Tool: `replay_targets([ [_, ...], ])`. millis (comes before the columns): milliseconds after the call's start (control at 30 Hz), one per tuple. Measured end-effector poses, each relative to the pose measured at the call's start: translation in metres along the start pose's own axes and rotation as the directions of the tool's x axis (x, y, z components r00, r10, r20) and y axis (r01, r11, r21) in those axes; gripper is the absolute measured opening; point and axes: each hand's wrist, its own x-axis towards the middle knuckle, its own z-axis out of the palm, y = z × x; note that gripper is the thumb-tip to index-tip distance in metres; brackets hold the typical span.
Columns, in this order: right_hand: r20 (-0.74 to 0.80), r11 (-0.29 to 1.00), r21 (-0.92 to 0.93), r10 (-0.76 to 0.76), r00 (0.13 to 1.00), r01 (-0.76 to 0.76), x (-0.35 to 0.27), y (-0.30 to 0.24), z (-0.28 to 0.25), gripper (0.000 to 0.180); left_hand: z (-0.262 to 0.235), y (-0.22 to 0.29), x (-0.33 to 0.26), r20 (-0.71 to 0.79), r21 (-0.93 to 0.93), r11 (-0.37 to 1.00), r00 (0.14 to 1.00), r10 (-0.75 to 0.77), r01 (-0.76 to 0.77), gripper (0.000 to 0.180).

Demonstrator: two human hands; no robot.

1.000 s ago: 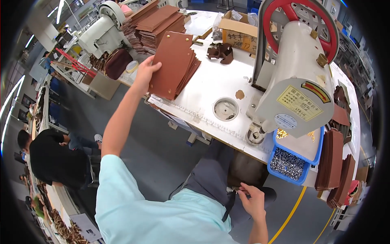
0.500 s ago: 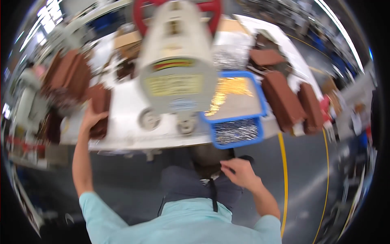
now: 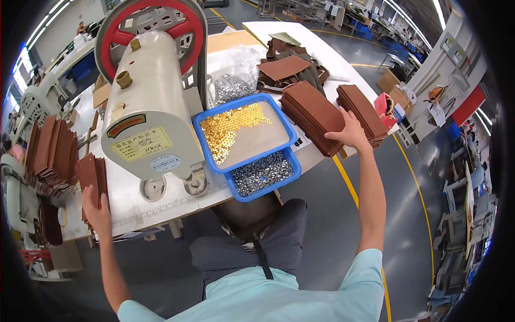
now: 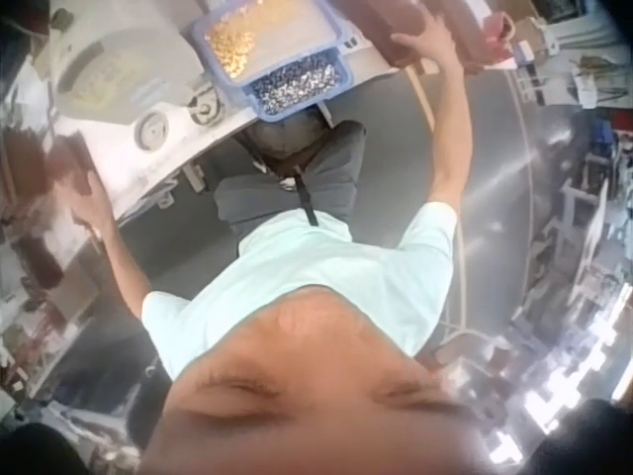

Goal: Attaching metal snap fasteners to leather pieces using a specialized press machine.

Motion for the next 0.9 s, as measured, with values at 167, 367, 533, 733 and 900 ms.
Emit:
replay_targets([
  [167, 0.223, 0.999, -0.025, 0.042, 0.974, -0.037, 0.009, -0.024, -0.009, 0.110, -0.004, 0.112, -0.119, 0.047, -0.304, 0.953, 0.999, -0.005, 0.019, 0.032],
  [367, -0.127, 0.994, -0.079, -0.083, 0.988, 0.073, -0.003, -0.016, -0.012, 0.080, 0.046, 0.232, -0.237, 0.427, -0.583, 0.726, 0.898, -0.107, 0.364, 0.029],
  [533, -0.410, 0.745, 0.644, 0.140, 0.902, 0.177, -0.014, -0.011, -0.019, 0.033, 0.053, 0.287, -0.233, 0.523, -0.745, 0.571, 0.834, 0.177, 0.345, 0.025],
  [733, -0.039, 0.072, 0.997, 0.099, 0.994, 0.032, -0.123, -0.040, -0.012, 0.028, 0.052, 0.320, -0.166, 0.628, -0.774, 0.394, 0.684, 0.371, 0.496, 0.054],
  [900, 0.314, 0.123, 0.947, -0.163, 0.935, -0.297, -0.221, -0.087, 0.048, 0.019, 0.063, 0.327, -0.176, 0.677, -0.643, -0.341, 0.717, 0.166, 0.686, 0.056],
])
